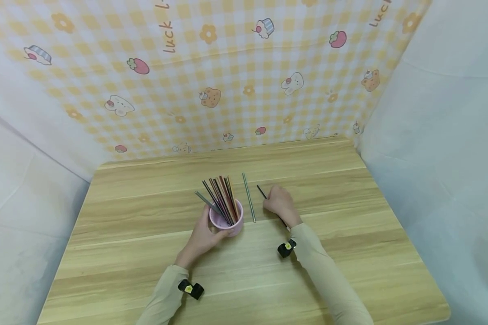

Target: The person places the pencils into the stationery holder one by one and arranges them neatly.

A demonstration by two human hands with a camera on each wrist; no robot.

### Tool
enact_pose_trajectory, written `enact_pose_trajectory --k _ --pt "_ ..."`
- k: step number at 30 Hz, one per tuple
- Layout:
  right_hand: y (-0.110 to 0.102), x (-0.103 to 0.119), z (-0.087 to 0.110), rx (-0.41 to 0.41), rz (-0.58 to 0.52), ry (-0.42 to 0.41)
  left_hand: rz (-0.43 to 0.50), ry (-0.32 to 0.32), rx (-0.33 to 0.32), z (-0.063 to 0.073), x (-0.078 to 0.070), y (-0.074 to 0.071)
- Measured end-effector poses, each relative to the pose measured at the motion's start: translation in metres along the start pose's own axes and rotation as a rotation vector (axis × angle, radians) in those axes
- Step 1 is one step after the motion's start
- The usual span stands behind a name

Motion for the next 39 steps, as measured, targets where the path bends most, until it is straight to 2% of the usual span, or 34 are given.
enact_pose_trajectory --k 5,9,21,26,39 --pt "-0.003 0.0 0.001 0.036 0.022 0.005 0.002 0.0 0.003 0.0 0.0 0.0" --pt "-0.01 0.002 0.002 0.032 -0.022 -0.002 -0.011 0.012 0.005 -0.001 0.0 0.0" --pt "-0.036 0.013 0.008 -0.083 -0.114 -0.071 -0.007 0.003 0.002 -0.002 0.003 0.0" --pt "-0.048 0.022 0.01 -0.165 -0.175 -0.123 -0.006 0.018 -0.002 -0.001 0.003 0.0" --pt "-0.076 0.052 0.026 -0.345 -0.431 -0.237 -0.009 0.023 -0.003 -0.001 0.003 0.0"
Point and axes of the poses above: each hand's wrist, its own z-axis away from the middle knuckle, its own y-axis out of the palm, x = y × z, the point moved 4 cm from there along -z, towards the middle knuckle, and after that the axes turned 10 degrees about z, right-handed, at the moved point
